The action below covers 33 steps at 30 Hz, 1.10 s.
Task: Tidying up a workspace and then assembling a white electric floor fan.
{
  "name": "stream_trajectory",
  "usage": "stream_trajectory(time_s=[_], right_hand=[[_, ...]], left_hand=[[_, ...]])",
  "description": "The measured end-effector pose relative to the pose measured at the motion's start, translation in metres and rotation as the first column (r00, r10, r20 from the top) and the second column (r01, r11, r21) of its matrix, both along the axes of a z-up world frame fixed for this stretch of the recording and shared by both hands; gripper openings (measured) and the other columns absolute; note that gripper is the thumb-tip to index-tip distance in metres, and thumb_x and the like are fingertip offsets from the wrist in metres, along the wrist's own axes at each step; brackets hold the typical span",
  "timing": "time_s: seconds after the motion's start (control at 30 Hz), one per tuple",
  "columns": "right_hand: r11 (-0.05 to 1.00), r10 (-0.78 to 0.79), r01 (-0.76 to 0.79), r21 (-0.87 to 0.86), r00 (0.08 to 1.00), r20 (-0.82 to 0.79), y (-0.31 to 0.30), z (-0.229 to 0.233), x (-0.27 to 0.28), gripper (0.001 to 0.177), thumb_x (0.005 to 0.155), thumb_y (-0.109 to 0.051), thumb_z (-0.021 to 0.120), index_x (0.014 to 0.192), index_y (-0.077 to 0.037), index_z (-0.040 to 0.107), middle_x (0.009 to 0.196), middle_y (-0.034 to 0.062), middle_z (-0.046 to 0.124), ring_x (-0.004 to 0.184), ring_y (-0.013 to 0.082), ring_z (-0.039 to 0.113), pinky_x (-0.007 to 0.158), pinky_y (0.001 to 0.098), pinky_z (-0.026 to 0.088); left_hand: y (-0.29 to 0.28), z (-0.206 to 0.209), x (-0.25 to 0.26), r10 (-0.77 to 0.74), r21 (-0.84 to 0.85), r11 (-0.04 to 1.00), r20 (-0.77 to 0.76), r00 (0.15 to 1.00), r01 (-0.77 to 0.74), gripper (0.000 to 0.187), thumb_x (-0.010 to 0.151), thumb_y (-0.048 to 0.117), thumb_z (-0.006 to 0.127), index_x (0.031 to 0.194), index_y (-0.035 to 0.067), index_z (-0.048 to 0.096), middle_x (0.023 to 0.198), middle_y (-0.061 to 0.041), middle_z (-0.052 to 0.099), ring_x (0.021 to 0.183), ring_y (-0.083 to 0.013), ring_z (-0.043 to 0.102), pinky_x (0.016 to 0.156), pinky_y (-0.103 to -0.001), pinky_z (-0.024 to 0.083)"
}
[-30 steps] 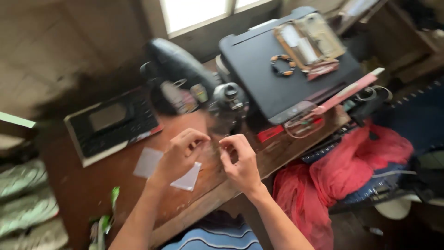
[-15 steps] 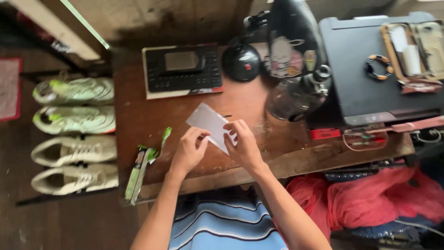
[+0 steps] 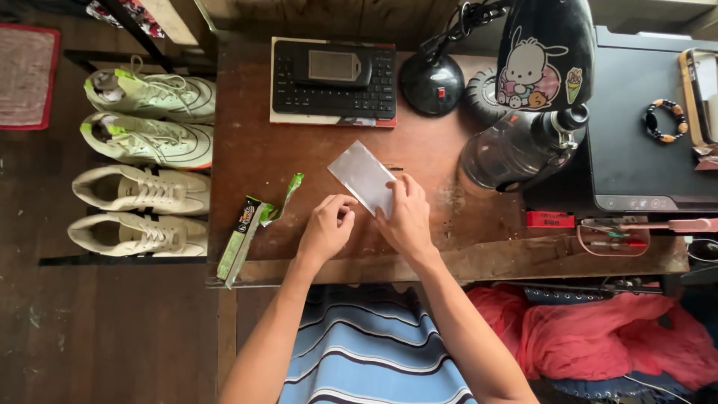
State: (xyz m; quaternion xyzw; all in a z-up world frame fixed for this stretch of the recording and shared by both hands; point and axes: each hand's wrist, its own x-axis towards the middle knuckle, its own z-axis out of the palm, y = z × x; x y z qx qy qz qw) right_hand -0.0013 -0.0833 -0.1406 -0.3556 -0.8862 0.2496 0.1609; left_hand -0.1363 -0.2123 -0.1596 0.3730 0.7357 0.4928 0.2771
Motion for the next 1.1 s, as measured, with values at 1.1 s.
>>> stream_trajectory(time_s=[1.1], right_hand=[[0.610,-0.289,-0.068,-0.789,0.909,-0.301,-0.101,0.038,0.111,0.028,0.096,-0.001,0.064,0.123,-0.001,0.056,0.110,0.0116,0.070,0.095,0.0146,0.070,0.080,0.0270,0.057]], left_hand=[[-0.121,0.028,0.079,-0.182,0.167,0.978,0.364,0.914,0.128,0.042,0.092,0.006,0.067,0.132,0.004,0.055,0.125,-0.009,0.067,0.105,-0.0148,0.071,0.083,-0.029,0.060]])
